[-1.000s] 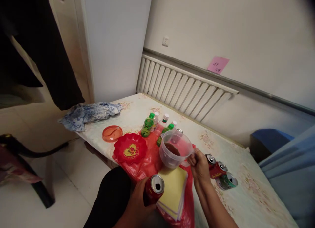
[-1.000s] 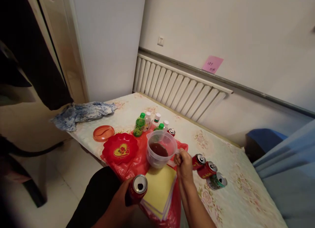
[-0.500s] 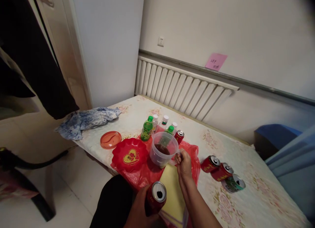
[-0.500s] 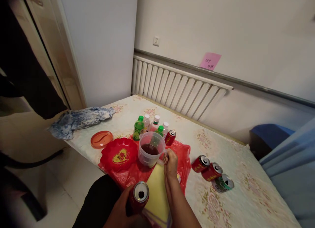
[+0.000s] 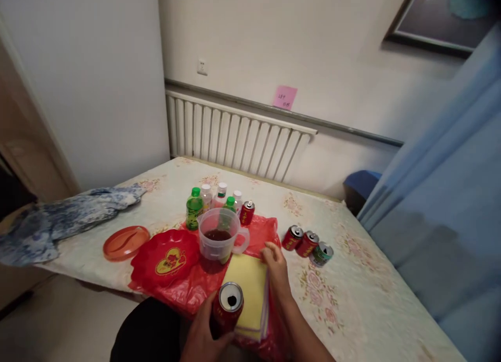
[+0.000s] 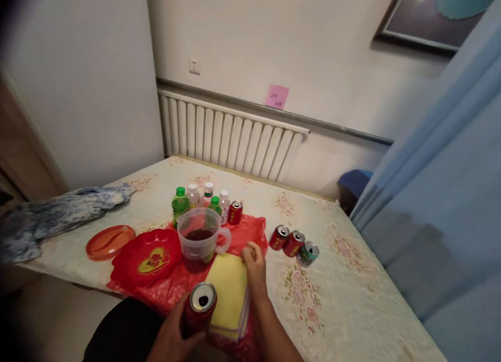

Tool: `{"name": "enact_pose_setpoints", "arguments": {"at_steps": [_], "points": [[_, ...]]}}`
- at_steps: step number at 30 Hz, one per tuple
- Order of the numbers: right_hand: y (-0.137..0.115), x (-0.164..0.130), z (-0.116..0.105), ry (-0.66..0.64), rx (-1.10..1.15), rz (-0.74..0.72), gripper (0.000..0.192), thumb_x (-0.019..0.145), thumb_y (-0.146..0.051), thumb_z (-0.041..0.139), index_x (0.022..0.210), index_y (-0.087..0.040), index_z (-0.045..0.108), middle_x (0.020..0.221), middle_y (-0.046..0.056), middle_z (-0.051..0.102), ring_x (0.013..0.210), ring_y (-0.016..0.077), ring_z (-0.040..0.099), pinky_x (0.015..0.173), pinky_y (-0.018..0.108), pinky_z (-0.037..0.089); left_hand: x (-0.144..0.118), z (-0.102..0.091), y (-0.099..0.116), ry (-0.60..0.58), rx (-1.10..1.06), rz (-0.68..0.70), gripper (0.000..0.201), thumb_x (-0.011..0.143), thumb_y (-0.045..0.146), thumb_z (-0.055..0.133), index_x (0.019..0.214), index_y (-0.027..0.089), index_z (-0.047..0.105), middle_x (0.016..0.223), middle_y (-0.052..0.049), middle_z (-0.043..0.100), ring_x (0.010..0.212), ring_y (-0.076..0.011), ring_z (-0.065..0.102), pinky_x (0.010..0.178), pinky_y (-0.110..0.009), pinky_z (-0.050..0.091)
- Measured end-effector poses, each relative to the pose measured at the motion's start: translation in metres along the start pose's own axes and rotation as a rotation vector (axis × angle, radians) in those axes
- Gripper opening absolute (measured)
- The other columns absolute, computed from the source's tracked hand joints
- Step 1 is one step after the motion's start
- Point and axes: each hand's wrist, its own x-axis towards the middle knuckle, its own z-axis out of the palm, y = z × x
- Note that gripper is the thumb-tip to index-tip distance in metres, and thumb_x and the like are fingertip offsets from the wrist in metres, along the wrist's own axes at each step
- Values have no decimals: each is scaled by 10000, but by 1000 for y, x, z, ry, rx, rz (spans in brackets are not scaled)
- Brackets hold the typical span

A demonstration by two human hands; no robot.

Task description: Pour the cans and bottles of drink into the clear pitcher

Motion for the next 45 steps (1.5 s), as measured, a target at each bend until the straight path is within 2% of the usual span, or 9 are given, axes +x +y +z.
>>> {"name": "enact_pose_setpoints", "arguments": {"at_steps": [3,9,15,27,30,33,36,39,45], "points": [[2,-37,-24,-177,-5,98,366,740,-396,720,1039,-207,627,790,9,677,767,197,636,739,319,489,3,13,9,-46,-36,-3,727,545,172,689,1247,169,500,1291,-122,602,1219,-329,550,1045,-492,440],[-16,-90,-44,-393,-23,134,672,610,-153,758,1248,-253,571,1248,68,637,1078,282,629,936,413,479,6,41,38,-147,-81,83,725,553,108,689,1249,168,496,1267,-114,614,1201,-295,563,1048,-468,433],[-23,-100,-56,-276,-95,127,786,537,-46,698,1288,-226,548,1242,60,649,1171,310,579,1015,438,439,2,62,61,-276,-78,164,681,595,200,741,1235,184,509,1236,-89,634,1153,-281,586,1021,-433,453],[-29,-103,-87,-108,-289,-1,674,530,-87,682,1193,-166,595,1140,69,690,1075,277,630,973,389,486,0,95,83,-537,-203,192,757,626,152,706,1336,198,447,1291,-76,604,1162,-255,575,1037,-379,428],[-24,-99,-101,-39,-314,-28,636,539,-120,691,1170,-164,615,1117,74,700,1060,280,637,958,393,495,9,103,73,-569,-165,184,818,610,192,723,1371,199,424,1349,-101,563,1215,-285,541,1065,-422,401],[-14,-93,-119,36,-278,-32,615,563,-184,712,1171,-161,618,1128,87,699,1058,281,646,937,383,516,24,108,49,-460,58,210,760,645,318,715,1346,157,468,1353,-163,550,1264,-333,498,1081,-503,367],[-4,-86,-142,134,-261,-32,616,579,-245,729,1178,-163,614,1111,93,708,1021,282,668,900,382,542,43,112,22,-304,308,343,547,801,396,556,1284,141,533,1302,-163,587,1235,-298,530,1071,-494,394],[3,-77,-166,248,-313,-24,613,580,-300,740,1165,-162,622,1081,97,717,985,283,681,868,384,557,64,116,1,-182,594,545,449,872,364,468,1262,157,548,1277,-130,613,1221,-260,543,1052,-455,429],[9,-53,-210,485,-483,-11,586,548,-401,744,1074,-159,658,952,88,740,843,277,698,773,376,567,87,120,-20,-130,720,593,418,878,309,455,1214,99,588,1329,-199,571,1271,-327,495,1054,-525,393]]}}
